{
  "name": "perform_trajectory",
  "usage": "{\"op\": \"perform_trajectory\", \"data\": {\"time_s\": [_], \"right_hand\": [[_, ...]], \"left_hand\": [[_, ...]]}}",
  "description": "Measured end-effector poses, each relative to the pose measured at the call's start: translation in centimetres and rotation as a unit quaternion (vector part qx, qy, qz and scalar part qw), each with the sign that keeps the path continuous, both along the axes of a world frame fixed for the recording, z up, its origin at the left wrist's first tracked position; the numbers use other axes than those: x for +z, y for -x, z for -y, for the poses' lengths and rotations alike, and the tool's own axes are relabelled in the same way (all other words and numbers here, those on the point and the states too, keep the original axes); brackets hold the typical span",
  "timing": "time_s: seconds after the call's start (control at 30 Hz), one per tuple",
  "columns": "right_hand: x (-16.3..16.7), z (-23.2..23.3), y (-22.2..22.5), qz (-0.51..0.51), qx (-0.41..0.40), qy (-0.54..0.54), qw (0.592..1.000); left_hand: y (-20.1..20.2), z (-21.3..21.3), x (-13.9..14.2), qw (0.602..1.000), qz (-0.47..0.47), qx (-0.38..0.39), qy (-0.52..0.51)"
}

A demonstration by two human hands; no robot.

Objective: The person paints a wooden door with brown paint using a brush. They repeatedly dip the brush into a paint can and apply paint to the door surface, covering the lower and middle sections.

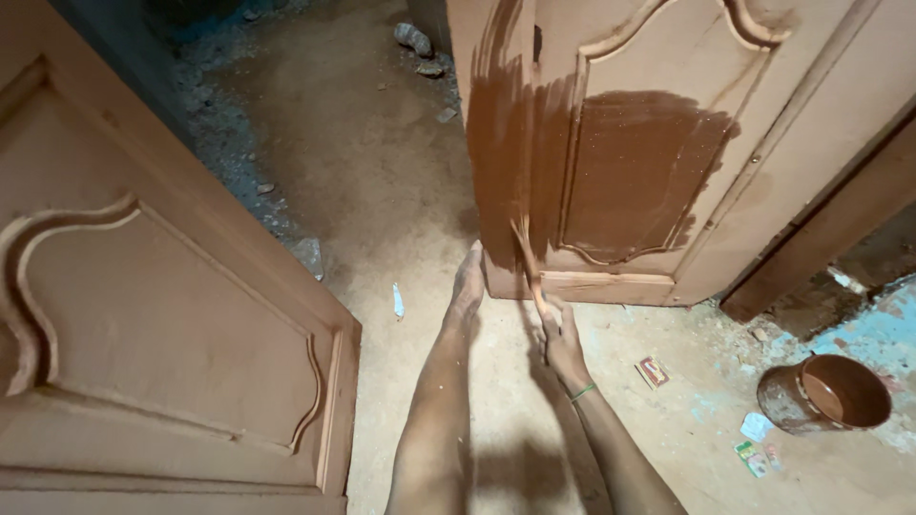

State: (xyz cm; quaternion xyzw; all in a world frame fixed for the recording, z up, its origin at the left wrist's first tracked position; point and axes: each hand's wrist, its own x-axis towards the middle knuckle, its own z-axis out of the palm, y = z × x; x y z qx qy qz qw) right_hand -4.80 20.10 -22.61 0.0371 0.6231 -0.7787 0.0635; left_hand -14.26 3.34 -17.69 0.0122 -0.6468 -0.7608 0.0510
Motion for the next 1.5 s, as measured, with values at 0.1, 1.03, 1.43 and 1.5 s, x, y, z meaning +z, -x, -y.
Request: {"op": "perform_trajectory", "data": {"time_s": [0.1, 1.03, 1.43, 1.5], "right_hand": [[-2.8, 0.0, -0.5, 0.111, 0.002, -0.070, 0.991], [-4.1, -0.8, 4.5, -0.005, 0.028, -0.125, 0.992], [-0.2, -2.6, 6.2, -0.018, 0.069, 0.066, 0.995], [0.8, -3.3, 5.4, -0.063, 0.093, 0.130, 0.985]], "left_hand": [[0.6, 0.1, -0.3, 1.000, -0.002, 0.006, 0.010], [4.6, -1.8, -2.6, 0.996, 0.029, 0.063, 0.055], [4.9, -2.1, -3.3, 0.993, 0.064, 0.072, 0.070], [4.8, -2.2, -3.3, 0.991, 0.057, 0.074, 0.097]]}}
